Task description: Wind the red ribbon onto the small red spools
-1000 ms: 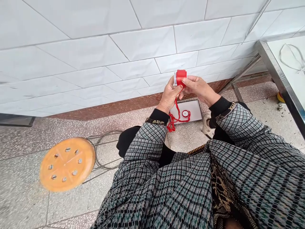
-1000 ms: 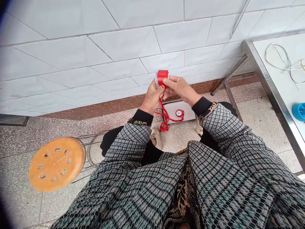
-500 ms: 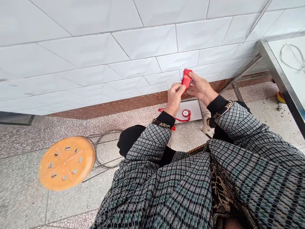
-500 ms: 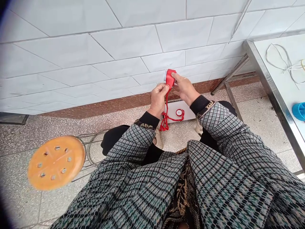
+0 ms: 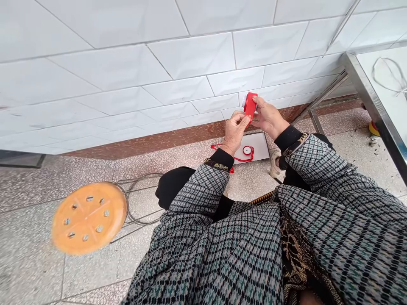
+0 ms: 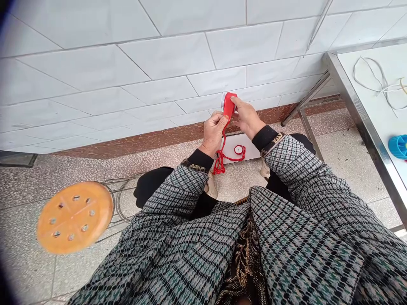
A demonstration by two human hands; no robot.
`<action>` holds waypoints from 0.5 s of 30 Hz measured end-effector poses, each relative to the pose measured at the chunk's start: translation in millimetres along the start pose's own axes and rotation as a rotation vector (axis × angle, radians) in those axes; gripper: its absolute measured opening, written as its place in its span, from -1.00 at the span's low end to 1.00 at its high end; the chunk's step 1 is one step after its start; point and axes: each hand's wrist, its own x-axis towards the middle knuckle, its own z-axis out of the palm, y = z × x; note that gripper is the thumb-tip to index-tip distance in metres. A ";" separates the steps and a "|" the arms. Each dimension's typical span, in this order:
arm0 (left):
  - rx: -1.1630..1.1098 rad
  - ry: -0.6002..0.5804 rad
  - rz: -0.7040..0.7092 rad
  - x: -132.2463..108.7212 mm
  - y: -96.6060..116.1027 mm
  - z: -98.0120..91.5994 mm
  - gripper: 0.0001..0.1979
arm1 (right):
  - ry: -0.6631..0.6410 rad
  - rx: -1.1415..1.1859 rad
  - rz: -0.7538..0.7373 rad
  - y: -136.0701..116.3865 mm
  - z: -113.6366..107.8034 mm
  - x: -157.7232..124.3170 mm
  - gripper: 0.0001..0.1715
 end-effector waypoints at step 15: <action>-0.053 -0.140 -0.212 3.1 -12.7 -5.4 -0.67 | -0.046 0.091 0.133 -6.1 -6.1 3.5 -0.67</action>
